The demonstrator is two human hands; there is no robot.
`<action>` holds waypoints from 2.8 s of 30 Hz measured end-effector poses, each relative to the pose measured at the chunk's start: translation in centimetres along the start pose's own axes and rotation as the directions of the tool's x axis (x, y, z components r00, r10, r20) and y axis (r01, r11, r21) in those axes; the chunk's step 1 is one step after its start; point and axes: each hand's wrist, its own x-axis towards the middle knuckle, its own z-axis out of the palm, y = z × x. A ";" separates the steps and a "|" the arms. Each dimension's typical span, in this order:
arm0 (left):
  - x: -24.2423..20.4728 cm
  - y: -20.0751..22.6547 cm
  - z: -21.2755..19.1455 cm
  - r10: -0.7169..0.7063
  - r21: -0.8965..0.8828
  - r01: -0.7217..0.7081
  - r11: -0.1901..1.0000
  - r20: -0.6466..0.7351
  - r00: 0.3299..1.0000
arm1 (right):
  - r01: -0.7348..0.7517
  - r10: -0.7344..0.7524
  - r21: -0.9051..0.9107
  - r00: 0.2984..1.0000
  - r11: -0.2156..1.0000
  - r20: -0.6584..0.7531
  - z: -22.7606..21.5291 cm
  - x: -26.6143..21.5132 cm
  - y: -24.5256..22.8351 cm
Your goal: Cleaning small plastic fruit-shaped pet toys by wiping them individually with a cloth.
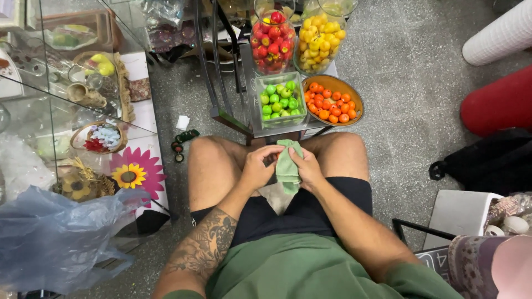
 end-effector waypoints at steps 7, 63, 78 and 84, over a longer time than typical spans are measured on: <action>-0.5 -3.7 0.9 -0.385 -0.641 0.341 0.688 0.076 0.920 | -0.023 0.030 0.101 0.997 0.995 -0.069 1.8 -1.3 -1.8; 21.4 -3.1 15.8 0.104 0.606 -0.196 0.771 0.185 0.977 | 0.388 -0.065 -0.852 0.918 0.353 0.391 -0.6 -2.6 -3.4; 21.0 -0.8 9.0 0.144 0.684 -0.245 0.687 0.203 0.969 | 0.440 0.130 -0.867 0.870 0.234 0.476 1.7 -2.9 -1.4; 23.8 -6.5 13.7 0.139 0.817 -0.378 0.436 0.354 0.925 | 0.360 0.237 -0.900 0.878 0.244 0.416 2.6 -3.2 -2.8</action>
